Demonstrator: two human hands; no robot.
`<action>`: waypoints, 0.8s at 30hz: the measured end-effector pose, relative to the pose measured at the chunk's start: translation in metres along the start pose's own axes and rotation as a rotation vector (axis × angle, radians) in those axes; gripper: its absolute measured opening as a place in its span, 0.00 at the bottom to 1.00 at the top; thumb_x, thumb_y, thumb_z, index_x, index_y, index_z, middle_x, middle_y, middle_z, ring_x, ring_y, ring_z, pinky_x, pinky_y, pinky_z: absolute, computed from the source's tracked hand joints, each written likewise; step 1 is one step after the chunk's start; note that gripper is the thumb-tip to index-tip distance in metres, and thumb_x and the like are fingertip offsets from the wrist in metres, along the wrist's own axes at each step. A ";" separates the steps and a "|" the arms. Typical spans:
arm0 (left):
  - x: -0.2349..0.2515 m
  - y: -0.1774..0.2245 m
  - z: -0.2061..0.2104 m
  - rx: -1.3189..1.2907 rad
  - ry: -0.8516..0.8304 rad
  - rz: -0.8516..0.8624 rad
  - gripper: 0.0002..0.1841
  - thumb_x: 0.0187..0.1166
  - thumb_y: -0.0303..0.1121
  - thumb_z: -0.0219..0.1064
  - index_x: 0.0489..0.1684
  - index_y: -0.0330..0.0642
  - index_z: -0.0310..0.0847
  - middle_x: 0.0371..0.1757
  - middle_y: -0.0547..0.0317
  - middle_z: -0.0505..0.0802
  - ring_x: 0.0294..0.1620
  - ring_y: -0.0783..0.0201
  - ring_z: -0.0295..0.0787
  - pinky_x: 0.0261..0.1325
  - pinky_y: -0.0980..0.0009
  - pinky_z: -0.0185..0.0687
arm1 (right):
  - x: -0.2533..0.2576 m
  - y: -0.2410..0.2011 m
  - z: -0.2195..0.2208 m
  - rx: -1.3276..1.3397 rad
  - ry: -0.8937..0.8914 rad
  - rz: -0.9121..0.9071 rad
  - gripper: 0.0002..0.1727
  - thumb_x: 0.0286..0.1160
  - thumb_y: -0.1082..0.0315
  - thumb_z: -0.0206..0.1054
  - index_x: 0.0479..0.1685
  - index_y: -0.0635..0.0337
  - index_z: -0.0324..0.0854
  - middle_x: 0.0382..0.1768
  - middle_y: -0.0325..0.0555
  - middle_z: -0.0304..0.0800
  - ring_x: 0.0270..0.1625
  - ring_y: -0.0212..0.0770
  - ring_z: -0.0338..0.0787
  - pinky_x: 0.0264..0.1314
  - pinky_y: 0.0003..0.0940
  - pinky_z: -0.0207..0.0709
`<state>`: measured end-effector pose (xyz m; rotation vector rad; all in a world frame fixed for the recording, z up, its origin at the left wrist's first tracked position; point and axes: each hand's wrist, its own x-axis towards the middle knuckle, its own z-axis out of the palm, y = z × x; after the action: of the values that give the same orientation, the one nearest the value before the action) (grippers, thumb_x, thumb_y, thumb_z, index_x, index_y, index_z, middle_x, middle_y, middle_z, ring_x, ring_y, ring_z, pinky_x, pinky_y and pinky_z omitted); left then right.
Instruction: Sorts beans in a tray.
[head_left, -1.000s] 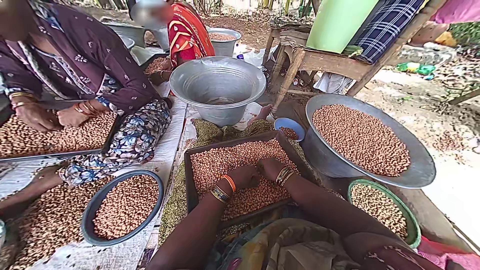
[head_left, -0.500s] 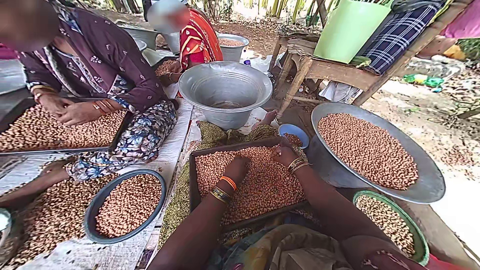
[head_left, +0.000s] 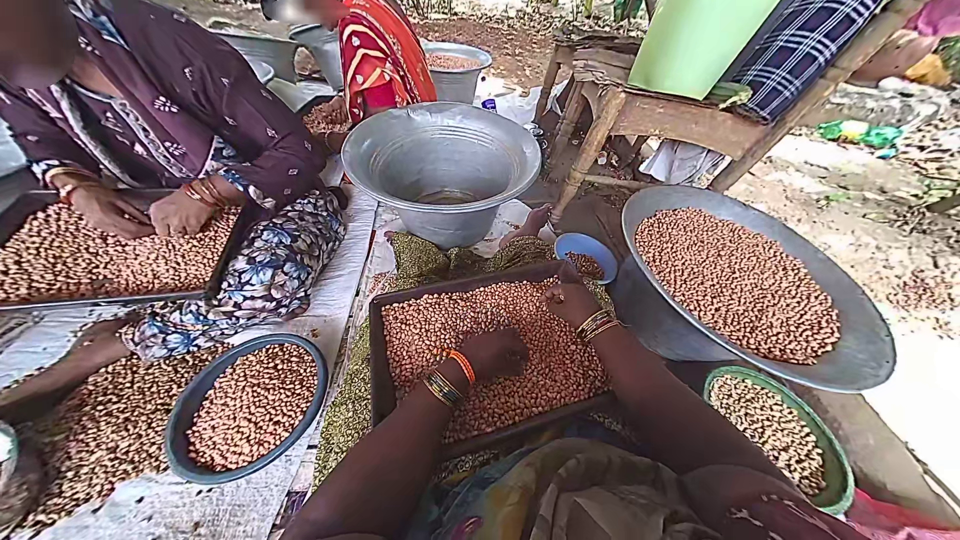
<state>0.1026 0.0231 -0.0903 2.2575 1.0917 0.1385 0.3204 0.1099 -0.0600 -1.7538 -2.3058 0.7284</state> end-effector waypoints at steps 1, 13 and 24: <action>0.001 0.002 0.002 0.013 -0.031 0.013 0.15 0.79 0.35 0.73 0.61 0.41 0.90 0.71 0.39 0.87 0.74 0.40 0.82 0.74 0.37 0.76 | -0.001 -0.003 -0.001 -0.036 -0.039 -0.006 0.15 0.80 0.68 0.65 0.59 0.60 0.90 0.56 0.59 0.93 0.64 0.57 0.89 0.73 0.60 0.75; -0.007 -0.005 -0.028 0.079 0.252 -0.545 0.16 0.88 0.31 0.55 0.65 0.41 0.86 0.75 0.41 0.83 0.69 0.41 0.87 0.69 0.40 0.82 | -0.001 -0.013 0.014 -0.058 -0.050 -0.183 0.15 0.81 0.70 0.65 0.62 0.64 0.88 0.51 0.61 0.92 0.54 0.57 0.90 0.65 0.56 0.79; -0.009 -0.015 -0.025 -0.019 0.329 -0.465 0.14 0.86 0.32 0.60 0.59 0.37 0.87 0.70 0.43 0.86 0.69 0.45 0.87 0.72 0.44 0.80 | 0.006 -0.013 0.018 -0.087 -0.123 -0.109 0.14 0.83 0.66 0.66 0.58 0.62 0.90 0.57 0.60 0.93 0.64 0.59 0.90 0.71 0.63 0.77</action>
<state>0.0782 0.0357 -0.0772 1.9441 1.7489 0.3314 0.3003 0.1082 -0.0709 -1.6445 -2.5281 0.7473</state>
